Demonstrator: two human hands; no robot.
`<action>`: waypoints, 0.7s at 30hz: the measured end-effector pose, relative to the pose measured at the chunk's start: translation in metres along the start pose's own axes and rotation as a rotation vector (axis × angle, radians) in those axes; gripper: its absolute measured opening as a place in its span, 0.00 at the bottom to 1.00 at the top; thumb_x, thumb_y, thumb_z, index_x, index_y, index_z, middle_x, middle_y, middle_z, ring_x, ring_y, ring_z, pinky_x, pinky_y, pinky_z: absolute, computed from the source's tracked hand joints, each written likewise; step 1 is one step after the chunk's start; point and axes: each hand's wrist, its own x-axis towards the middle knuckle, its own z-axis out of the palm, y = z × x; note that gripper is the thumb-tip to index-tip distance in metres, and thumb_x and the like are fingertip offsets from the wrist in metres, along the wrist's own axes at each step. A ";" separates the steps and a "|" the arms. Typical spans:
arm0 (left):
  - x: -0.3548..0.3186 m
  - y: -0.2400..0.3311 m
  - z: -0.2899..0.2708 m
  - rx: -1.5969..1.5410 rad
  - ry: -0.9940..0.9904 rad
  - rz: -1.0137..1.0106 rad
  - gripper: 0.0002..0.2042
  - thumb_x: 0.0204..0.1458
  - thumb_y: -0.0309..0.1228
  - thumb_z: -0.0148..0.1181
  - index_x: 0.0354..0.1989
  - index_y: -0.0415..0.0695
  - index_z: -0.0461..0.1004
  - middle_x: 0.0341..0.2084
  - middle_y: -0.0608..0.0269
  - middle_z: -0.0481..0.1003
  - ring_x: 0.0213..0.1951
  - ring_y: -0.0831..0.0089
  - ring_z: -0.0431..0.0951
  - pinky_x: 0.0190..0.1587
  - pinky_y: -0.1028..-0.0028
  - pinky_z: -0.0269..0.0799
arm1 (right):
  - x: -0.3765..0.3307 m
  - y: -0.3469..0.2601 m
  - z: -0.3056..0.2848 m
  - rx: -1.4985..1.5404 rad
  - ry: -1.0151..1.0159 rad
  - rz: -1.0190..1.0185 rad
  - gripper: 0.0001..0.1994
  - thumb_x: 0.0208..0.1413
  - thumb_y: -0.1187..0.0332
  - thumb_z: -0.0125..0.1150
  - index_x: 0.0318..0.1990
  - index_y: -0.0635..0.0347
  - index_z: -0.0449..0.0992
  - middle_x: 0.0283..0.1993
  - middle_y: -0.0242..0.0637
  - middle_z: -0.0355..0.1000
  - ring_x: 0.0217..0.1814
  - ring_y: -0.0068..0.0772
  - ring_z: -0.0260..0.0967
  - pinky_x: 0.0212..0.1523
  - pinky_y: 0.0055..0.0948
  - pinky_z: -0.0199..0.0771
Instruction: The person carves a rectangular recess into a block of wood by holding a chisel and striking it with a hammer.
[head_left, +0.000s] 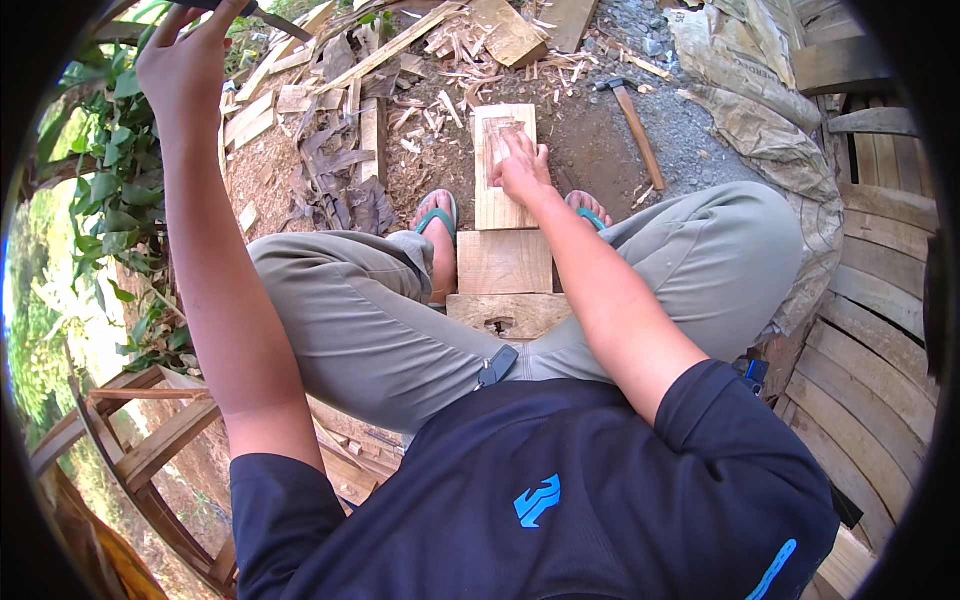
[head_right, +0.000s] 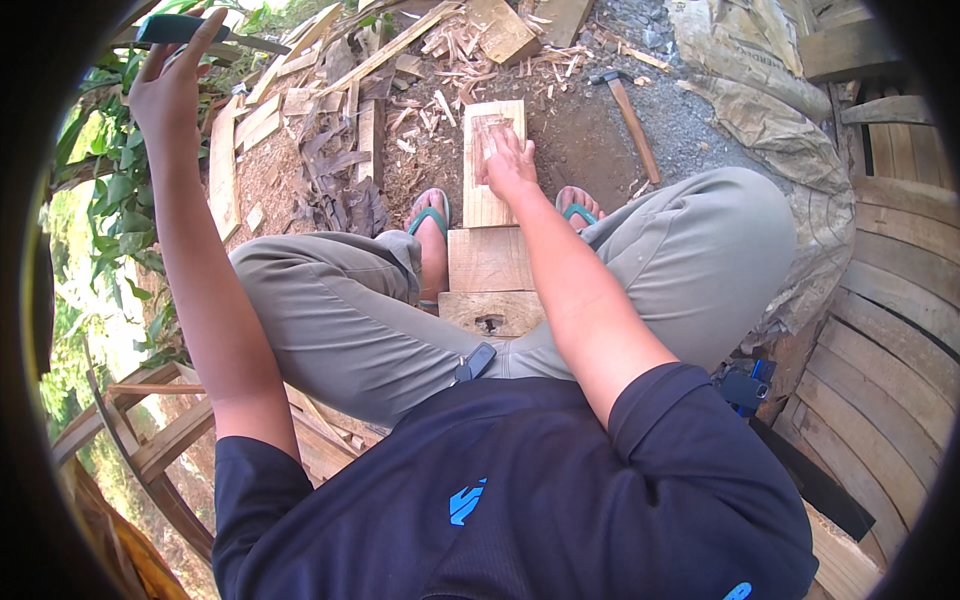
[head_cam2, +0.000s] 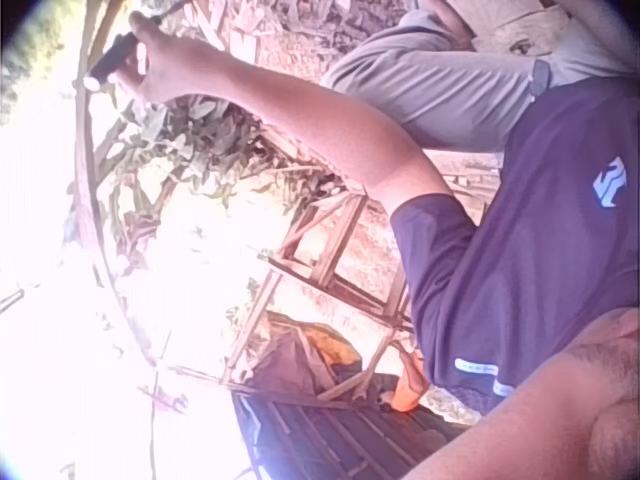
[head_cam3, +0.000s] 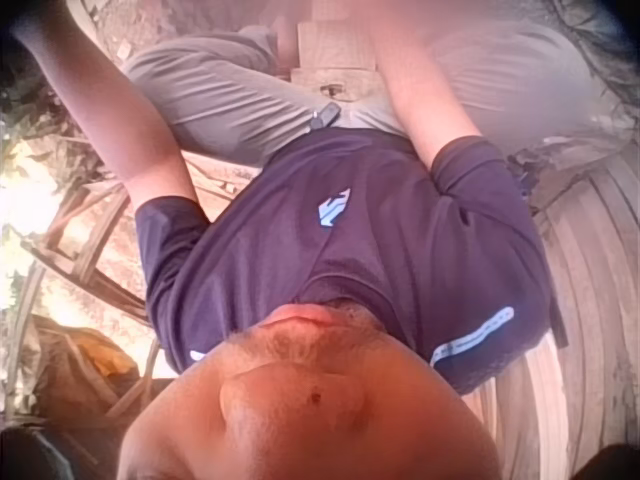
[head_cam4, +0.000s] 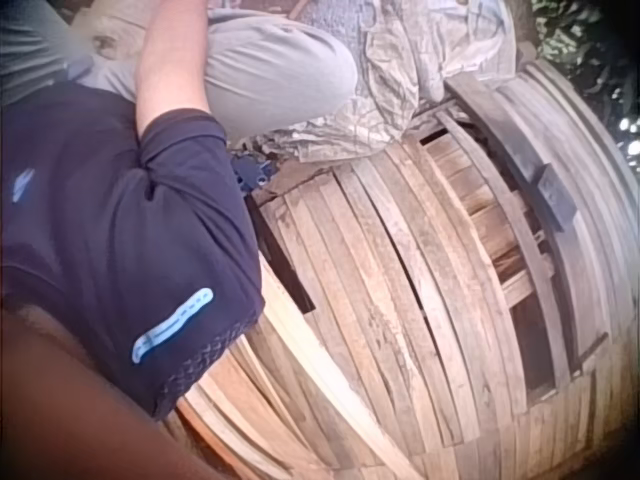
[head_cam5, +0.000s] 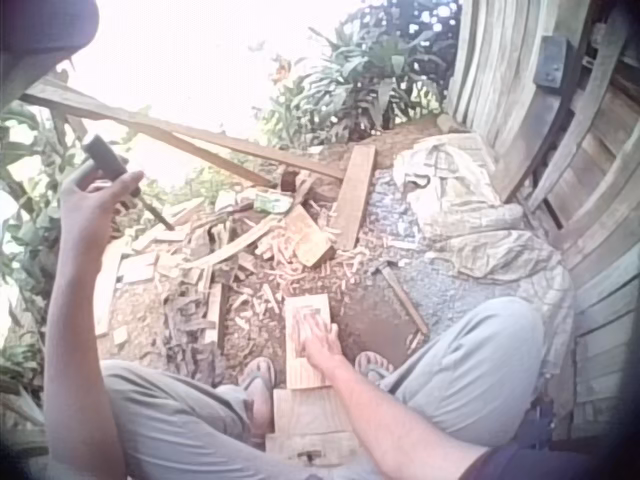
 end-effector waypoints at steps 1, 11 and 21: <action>-0.002 0.005 0.003 -0.035 0.000 0.026 0.18 0.49 0.34 0.75 0.47 0.43 0.83 0.33 0.65 0.82 0.31 0.81 0.78 0.33 0.78 0.68 | 0.000 0.001 0.001 0.009 -0.011 -0.001 0.08 0.50 0.63 0.72 0.37 0.32 0.89 0.78 0.33 0.53 0.83 0.43 0.37 0.75 0.59 0.35; -0.014 0.031 0.006 0.069 0.056 -0.070 0.16 0.50 0.30 0.73 0.46 0.39 0.82 0.28 0.64 0.82 0.27 0.81 0.77 0.30 0.78 0.67 | 0.000 0.010 0.000 0.142 -0.089 -0.043 0.05 0.54 0.64 0.70 0.36 0.35 0.88 0.72 0.29 0.60 0.81 0.41 0.40 0.75 0.63 0.33; -0.015 0.031 0.001 0.007 0.046 -0.016 0.14 0.50 0.28 0.73 0.45 0.39 0.82 0.27 0.63 0.82 0.27 0.80 0.77 0.30 0.78 0.67 | 0.003 0.015 0.013 0.188 -0.075 -0.100 0.03 0.56 0.68 0.67 0.37 0.45 0.84 0.72 0.32 0.61 0.80 0.41 0.45 0.74 0.72 0.31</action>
